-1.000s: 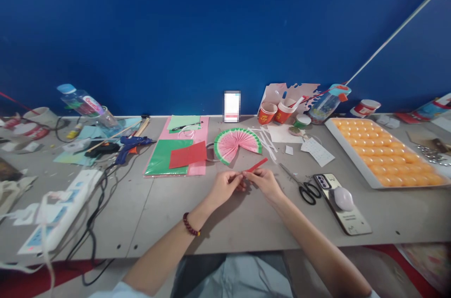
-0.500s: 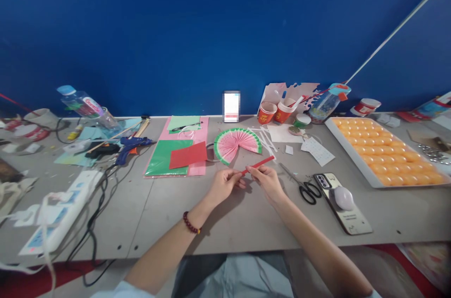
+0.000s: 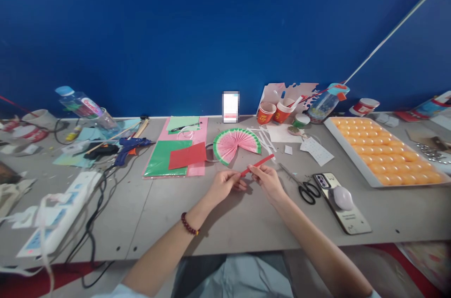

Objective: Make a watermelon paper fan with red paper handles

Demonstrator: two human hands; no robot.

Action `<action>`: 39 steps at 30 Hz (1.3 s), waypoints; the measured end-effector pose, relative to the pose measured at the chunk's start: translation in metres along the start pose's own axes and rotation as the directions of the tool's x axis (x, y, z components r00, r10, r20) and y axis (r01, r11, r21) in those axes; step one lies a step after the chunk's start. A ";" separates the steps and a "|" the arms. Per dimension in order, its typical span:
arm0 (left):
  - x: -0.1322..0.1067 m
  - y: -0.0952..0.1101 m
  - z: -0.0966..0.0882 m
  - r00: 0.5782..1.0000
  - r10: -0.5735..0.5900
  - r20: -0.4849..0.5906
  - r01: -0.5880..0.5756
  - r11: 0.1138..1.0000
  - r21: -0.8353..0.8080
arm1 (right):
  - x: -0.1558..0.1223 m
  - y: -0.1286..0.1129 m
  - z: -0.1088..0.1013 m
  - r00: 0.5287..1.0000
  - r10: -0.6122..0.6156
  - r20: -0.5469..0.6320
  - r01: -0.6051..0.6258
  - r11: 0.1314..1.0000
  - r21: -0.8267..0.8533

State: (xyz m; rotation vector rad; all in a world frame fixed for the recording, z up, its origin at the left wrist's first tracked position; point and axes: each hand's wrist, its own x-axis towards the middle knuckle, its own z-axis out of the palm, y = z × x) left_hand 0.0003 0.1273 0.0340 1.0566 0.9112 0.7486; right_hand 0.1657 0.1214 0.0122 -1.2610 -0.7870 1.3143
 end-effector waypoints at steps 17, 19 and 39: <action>-0.004 0.007 0.001 0.998 -0.059 0.028 0.061 0.995 -0.079 | -0.003 0.000 -0.002 0.991 0.064 0.118 -0.058 0.997 -0.056; -0.002 0.006 0.001 0.999 -0.024 -0.037 0.022 0.999 -0.046 | -0.003 0.000 -0.001 0.987 0.080 0.138 -0.067 0.993 -0.095; 0.007 0.007 -0.012 0.972 0.100 -0.210 -0.146 0.965 -0.216 | -0.007 -0.020 -0.001 0.962 0.034 0.270 -0.046 0.998 0.038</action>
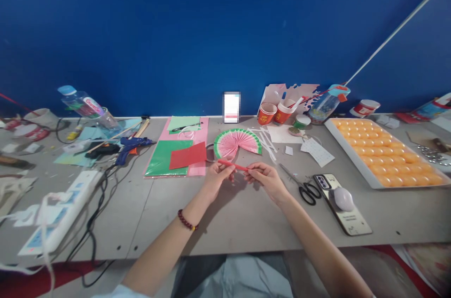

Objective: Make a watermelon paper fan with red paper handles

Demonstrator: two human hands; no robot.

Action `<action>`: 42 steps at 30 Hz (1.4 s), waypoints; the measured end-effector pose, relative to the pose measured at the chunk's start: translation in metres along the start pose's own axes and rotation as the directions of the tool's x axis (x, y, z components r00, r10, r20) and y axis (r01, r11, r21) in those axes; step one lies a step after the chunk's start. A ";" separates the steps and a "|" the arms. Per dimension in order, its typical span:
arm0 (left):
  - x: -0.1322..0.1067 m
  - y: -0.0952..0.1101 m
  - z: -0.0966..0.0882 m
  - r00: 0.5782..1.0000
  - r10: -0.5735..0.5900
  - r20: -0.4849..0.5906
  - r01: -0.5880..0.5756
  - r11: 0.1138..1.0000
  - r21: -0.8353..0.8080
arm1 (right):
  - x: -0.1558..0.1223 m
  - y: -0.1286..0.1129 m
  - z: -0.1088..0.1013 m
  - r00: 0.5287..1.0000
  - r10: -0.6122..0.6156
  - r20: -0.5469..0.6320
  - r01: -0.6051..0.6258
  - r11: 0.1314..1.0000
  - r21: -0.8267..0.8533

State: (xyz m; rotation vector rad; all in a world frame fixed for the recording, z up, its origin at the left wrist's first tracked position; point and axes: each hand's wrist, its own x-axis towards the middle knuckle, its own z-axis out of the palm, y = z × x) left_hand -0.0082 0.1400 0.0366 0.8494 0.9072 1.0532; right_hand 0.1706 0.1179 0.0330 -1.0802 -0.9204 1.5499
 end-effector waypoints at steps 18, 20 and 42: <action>-0.003 -0.005 0.002 0.997 0.066 -0.050 -0.060 0.993 0.102 | 0.003 0.007 -0.004 0.994 -0.086 -0.068 0.073 0.981 -0.181; -0.002 -0.004 0.001 0.996 0.079 -0.041 -0.074 0.992 0.106 | 0.003 0.006 -0.004 0.992 -0.095 -0.085 0.084 0.989 -0.125; -0.004 -0.003 0.002 0.993 -0.014 0.114 -0.001 0.991 0.137 | -0.003 0.006 0.000 0.988 0.118 0.103 -0.096 0.975 -0.199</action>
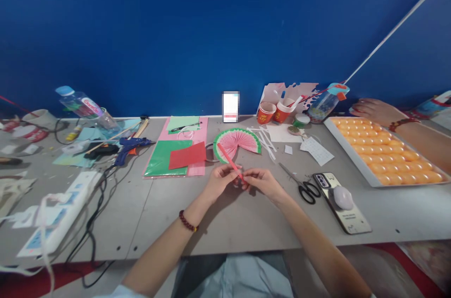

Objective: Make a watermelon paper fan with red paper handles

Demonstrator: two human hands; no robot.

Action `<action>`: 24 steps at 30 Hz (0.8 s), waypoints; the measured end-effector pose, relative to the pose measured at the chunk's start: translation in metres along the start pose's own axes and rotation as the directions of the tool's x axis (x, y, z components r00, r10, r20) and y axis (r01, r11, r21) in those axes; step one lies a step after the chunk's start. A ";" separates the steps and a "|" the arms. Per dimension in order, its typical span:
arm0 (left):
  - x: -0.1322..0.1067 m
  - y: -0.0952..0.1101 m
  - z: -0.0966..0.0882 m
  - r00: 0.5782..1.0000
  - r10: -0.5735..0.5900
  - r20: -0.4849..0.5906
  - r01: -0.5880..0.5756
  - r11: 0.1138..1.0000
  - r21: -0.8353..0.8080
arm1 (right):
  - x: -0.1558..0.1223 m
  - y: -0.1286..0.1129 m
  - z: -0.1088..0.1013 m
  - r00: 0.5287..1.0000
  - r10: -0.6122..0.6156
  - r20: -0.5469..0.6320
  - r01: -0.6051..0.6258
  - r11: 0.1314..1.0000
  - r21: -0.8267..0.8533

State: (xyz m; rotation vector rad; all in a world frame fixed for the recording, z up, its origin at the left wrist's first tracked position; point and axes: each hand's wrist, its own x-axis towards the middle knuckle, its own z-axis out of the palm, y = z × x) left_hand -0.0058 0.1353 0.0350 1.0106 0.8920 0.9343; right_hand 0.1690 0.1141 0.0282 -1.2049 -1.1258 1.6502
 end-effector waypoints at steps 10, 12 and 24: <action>-0.003 0.001 0.003 0.996 -0.038 0.084 0.040 0.999 -0.022 | 0.000 0.000 0.001 0.998 -0.033 -0.058 0.036 0.998 0.055; -0.002 0.000 0.003 0.998 -0.038 0.058 0.039 0.999 -0.009 | 0.001 0.001 0.001 0.997 -0.040 -0.067 0.042 0.999 0.027; 0.000 -0.006 0.004 1.000 -0.020 0.008 0.020 0.999 -0.025 | 0.003 0.005 0.003 0.991 -0.128 -0.048 0.127 0.992 -0.024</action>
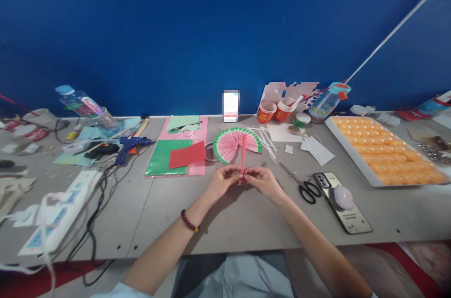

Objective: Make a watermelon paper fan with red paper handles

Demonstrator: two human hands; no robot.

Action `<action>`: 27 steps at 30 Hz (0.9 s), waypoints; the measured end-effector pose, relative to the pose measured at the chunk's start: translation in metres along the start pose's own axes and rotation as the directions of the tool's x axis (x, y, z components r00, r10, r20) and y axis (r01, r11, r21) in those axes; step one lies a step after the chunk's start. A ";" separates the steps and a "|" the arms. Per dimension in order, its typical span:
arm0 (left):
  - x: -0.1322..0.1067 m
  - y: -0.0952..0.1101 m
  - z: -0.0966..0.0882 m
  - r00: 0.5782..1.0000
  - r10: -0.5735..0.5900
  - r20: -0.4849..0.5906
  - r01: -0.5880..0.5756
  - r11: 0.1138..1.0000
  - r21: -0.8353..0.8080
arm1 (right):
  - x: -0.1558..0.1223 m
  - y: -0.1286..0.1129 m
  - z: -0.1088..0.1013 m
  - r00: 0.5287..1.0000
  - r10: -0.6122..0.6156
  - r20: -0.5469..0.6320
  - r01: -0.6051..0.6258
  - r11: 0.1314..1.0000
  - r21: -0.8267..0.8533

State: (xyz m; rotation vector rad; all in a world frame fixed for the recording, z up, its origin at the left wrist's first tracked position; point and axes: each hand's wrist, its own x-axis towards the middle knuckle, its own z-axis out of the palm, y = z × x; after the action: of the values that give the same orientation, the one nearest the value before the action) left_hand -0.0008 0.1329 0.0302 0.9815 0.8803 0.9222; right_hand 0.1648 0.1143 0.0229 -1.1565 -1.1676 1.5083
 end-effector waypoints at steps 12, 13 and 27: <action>-0.001 0.003 0.001 1.000 0.007 -0.025 -0.007 1.000 -0.020 | 0.000 0.006 0.004 0.980 -0.177 -0.094 0.165 0.978 -0.125; -0.001 0.003 0.001 1.000 0.012 -0.026 -0.013 1.000 -0.026 | 0.000 0.005 0.005 0.979 -0.183 -0.091 0.171 0.977 -0.127; -0.002 0.005 0.002 1.000 -0.008 0.012 0.009 0.999 -0.045 | -0.003 -0.001 0.008 0.980 -0.195 -0.046 0.190 0.976 -0.106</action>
State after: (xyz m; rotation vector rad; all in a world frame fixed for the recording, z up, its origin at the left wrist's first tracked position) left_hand -0.0010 0.1323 0.0355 0.9425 0.8497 0.9245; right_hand 0.1578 0.1107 0.0253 -1.1108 -1.2909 1.2748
